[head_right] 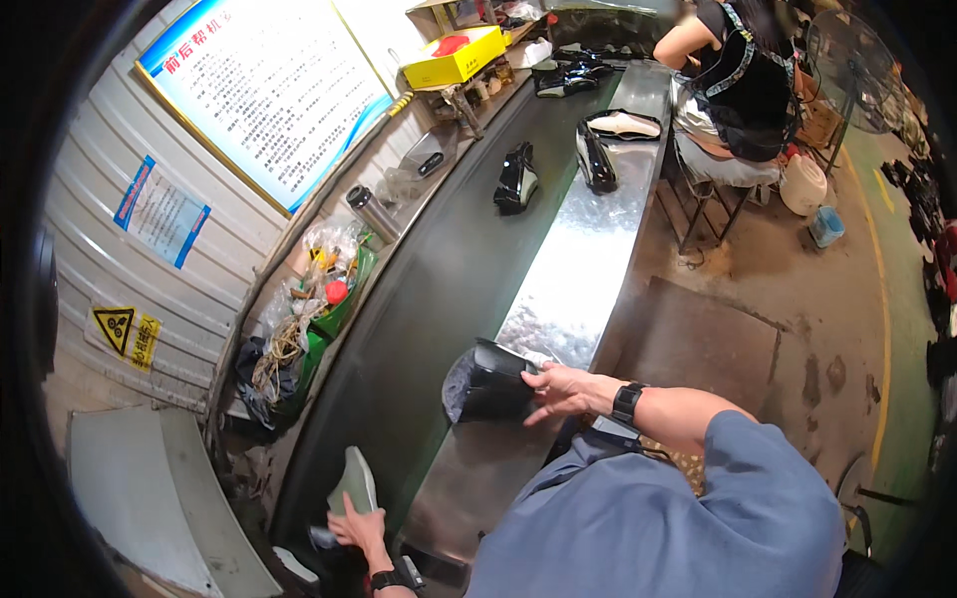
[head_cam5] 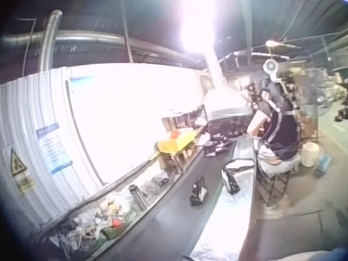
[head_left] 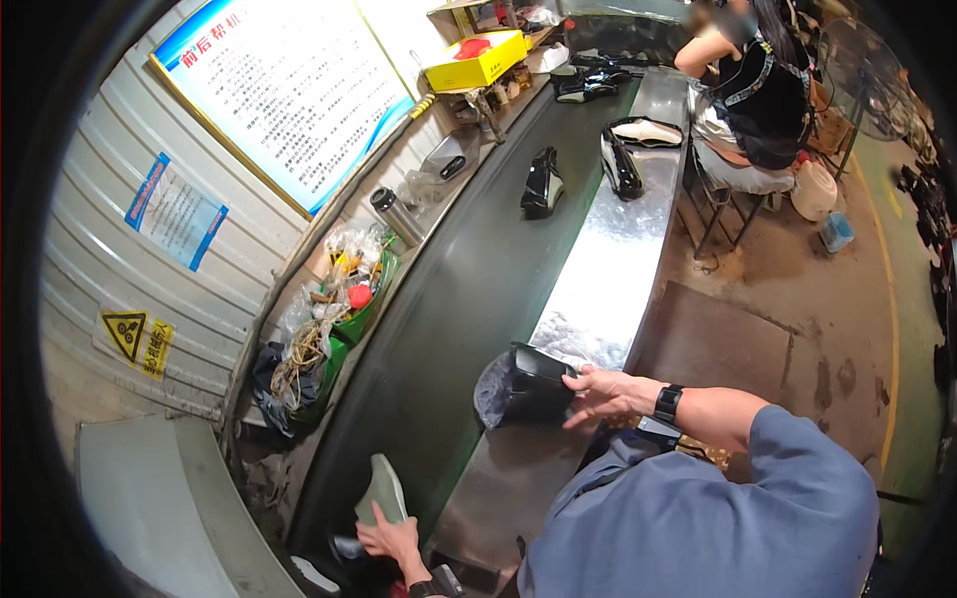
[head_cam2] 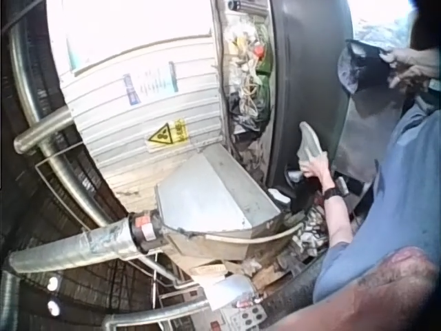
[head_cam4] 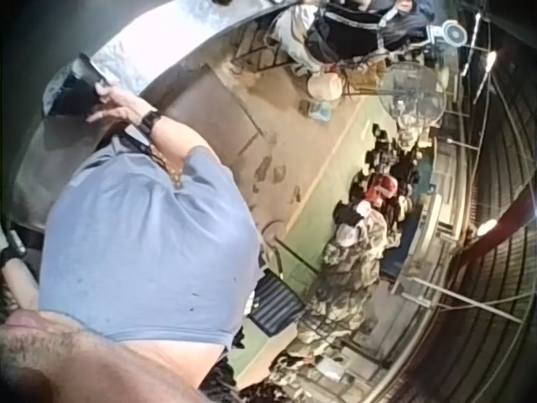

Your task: Operating an industrial shoe lasting machine to process leather shoes and placing them on a conveyor belt.

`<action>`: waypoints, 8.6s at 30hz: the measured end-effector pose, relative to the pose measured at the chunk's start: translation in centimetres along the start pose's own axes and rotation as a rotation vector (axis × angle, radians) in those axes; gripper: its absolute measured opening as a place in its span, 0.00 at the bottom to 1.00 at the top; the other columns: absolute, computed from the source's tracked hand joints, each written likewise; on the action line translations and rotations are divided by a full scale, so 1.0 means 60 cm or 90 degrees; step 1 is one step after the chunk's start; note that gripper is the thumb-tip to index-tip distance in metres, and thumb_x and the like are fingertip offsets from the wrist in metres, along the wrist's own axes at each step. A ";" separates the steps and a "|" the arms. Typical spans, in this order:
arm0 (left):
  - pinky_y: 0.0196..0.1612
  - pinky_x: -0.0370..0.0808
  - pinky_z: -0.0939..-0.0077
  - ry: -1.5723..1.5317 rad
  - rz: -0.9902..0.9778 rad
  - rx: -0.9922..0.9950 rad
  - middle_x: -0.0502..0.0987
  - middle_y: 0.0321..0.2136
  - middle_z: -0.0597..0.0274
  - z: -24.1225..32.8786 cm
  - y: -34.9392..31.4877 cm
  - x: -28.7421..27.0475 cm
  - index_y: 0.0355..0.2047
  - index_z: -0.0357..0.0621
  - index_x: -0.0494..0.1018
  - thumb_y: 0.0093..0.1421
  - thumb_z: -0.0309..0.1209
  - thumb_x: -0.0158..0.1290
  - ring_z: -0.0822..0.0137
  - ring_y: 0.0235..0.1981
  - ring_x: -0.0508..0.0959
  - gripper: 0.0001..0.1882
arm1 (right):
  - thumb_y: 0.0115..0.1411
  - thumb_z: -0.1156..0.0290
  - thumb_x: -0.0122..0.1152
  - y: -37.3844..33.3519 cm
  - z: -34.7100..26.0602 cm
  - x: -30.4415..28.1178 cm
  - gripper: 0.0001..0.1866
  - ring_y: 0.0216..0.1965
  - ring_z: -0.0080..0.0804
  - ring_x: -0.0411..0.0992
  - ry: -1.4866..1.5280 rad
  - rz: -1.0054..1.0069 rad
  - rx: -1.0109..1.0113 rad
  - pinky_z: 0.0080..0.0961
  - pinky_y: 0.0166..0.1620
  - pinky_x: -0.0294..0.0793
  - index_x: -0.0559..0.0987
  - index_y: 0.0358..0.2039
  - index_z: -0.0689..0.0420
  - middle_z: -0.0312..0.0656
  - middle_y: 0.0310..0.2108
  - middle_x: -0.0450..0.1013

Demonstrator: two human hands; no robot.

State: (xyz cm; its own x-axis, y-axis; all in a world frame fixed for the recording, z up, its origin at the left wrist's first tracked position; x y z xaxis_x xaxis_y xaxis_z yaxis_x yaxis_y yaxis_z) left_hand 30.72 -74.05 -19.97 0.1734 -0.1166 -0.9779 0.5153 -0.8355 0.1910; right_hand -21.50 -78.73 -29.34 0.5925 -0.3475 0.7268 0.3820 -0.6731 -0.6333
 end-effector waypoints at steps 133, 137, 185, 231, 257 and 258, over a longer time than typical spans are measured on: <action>0.47 0.81 0.62 -1.343 1.056 -0.911 0.84 0.43 0.58 -0.407 -1.340 -0.369 0.49 0.41 0.80 0.73 0.44 0.49 0.59 0.41 0.84 0.20 | 0.70 0.72 0.62 -0.807 1.158 0.144 0.11 0.33 0.20 0.76 -0.720 -0.596 0.553 0.22 0.36 0.78 0.80 0.51 0.59 0.34 0.38 0.80; 0.46 0.81 0.63 -1.334 1.078 -0.862 0.84 0.44 0.58 -0.421 -1.341 -0.353 0.49 0.41 0.80 0.73 0.44 0.48 0.60 0.41 0.84 0.20 | 0.70 0.72 0.62 -0.802 1.175 0.134 0.12 0.34 0.20 0.76 -0.661 -0.595 0.600 0.20 0.37 0.78 0.79 0.52 0.58 0.33 0.39 0.81; 0.56 0.79 0.61 -1.273 1.124 -0.827 0.81 0.53 0.54 -0.431 -1.343 -0.322 0.58 0.38 0.74 0.75 0.45 0.48 0.58 0.50 0.82 0.24 | 0.68 0.71 0.65 -0.804 1.172 0.147 0.10 0.33 0.24 0.79 -0.663 -0.637 0.593 0.25 0.37 0.81 0.79 0.47 0.59 0.37 0.38 0.81; 0.48 0.82 0.62 -1.132 1.100 -1.020 0.83 0.48 0.56 -0.429 -1.362 -0.312 0.55 0.39 0.76 0.72 0.52 0.51 0.57 0.43 0.84 0.28 | 0.68 0.67 0.67 -0.791 1.202 0.121 0.12 0.42 0.22 0.78 -0.627 -0.581 0.671 0.23 0.44 0.80 0.82 0.49 0.57 0.35 0.45 0.81; 0.43 0.77 0.70 -0.764 0.776 -1.511 0.79 0.36 0.67 -0.038 -1.850 -0.079 0.49 0.42 0.76 0.64 0.35 0.64 0.70 0.38 0.78 0.17 | 0.61 0.71 0.70 -0.339 1.050 0.238 0.41 0.34 0.27 0.76 -1.131 -0.726 0.237 0.25 0.34 0.74 0.60 0.68 0.71 0.43 0.39 0.80; 0.46 0.77 0.68 -0.721 0.679 -1.600 0.80 0.38 0.67 -0.015 -1.864 -0.057 0.51 0.40 0.76 0.63 0.34 0.65 0.70 0.41 0.79 0.19 | 0.61 0.71 0.69 -0.340 1.034 0.238 0.40 0.32 0.24 0.75 -1.133 -0.710 0.229 0.21 0.31 0.72 0.61 0.68 0.70 0.39 0.34 0.79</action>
State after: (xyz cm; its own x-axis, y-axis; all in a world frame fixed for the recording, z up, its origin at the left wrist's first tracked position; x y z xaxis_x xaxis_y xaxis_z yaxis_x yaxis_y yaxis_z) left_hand -26.71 20.27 -37.91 0.8966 -0.3592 -0.2590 0.1058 0.7417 -0.6623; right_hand 23.17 -29.47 -22.59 -0.1348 0.9868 -0.0893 0.9162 0.0898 -0.3906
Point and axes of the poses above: each hand's wrist, its own y-axis towards the middle knuckle, its own x-axis out of the palm, z = x × y, the point moved 7 cm from there along y, towards the middle knuckle
